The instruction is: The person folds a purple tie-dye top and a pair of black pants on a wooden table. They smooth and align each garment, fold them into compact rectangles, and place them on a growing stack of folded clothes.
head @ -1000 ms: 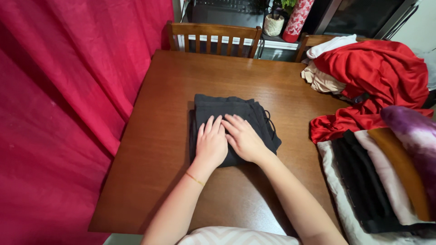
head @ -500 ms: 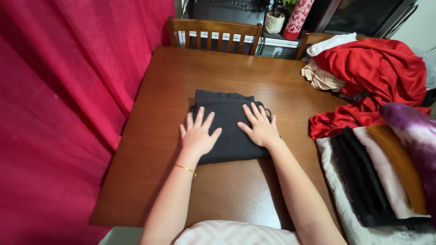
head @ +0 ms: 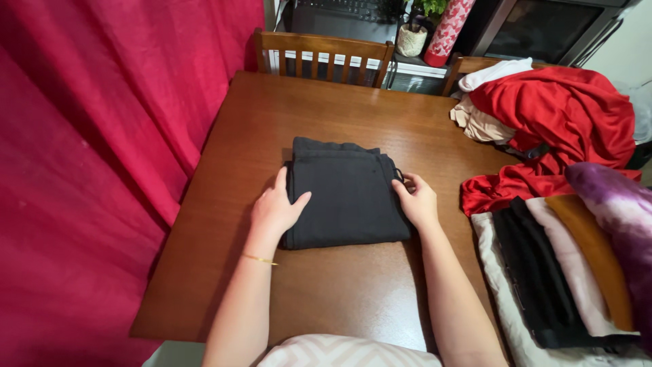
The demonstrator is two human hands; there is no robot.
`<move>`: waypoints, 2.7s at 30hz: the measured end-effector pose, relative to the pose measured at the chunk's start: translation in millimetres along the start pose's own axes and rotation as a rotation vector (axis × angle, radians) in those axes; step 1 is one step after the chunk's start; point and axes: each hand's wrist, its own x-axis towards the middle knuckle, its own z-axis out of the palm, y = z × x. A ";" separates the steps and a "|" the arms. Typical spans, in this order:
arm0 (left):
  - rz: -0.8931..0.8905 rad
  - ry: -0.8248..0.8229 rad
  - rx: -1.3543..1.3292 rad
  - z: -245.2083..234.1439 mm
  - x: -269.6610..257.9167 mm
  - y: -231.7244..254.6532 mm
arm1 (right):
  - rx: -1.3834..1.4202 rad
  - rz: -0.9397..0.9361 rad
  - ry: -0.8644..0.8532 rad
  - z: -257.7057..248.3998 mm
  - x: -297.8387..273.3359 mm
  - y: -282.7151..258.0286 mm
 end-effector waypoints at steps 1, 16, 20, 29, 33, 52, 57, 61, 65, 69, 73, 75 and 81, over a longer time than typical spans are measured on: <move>0.014 -0.034 -0.010 -4.2 -0.7 -1.2 | -0.028 -0.029 -0.042 -5.1 -2.2 -3.0; 0.094 0.117 0.058 -12.8 -14.9 9.3 | -0.192 -0.279 -0.490 -51.9 -53.9 -32.6; 0.321 0.203 0.145 12.3 -34.7 41.4 | -0.095 -0.437 -0.183 -2.9 -52.3 -34.6; 0.654 0.406 0.190 60.2 -26.0 40.4 | -0.006 -0.453 -0.008 36.0 -51.1 -22.2; 0.540 0.448 0.084 49.2 -13.0 29.1 | 0.275 -0.044 -0.046 47.9 -29.5 -0.4; -0.164 0.079 -0.792 9.4 52.2 -65.1 | 0.438 0.435 -0.447 31.7 31.6 -15.3; -0.215 -0.399 -1.196 4.2 40.7 -54.8 | 0.842 0.551 -0.633 -3.9 -5.8 -2.3; -0.190 -0.520 -1.400 7.1 25.4 -34.4 | 0.634 0.469 -0.572 -26.3 -28.6 1.5; -0.121 -0.525 -1.476 6.4 13.4 -12.5 | -0.103 0.015 -0.172 -36.5 -41.2 -9.7; 0.074 -0.521 -1.491 -8.2 6.1 25.4 | 0.308 -0.198 -0.219 -26.1 -49.8 -46.9; 0.440 -0.543 -1.353 -29.6 -3.0 91.2 | 0.748 0.175 -0.569 -29.1 -63.4 -88.1; 0.604 -0.546 -1.149 -40.3 -11.7 127.2 | 0.949 0.327 -0.581 -36.2 -64.4 -104.9; 0.815 -0.263 -0.293 -32.1 -63.0 223.4 | 1.558 0.244 -0.479 -46.0 -71.3 -111.2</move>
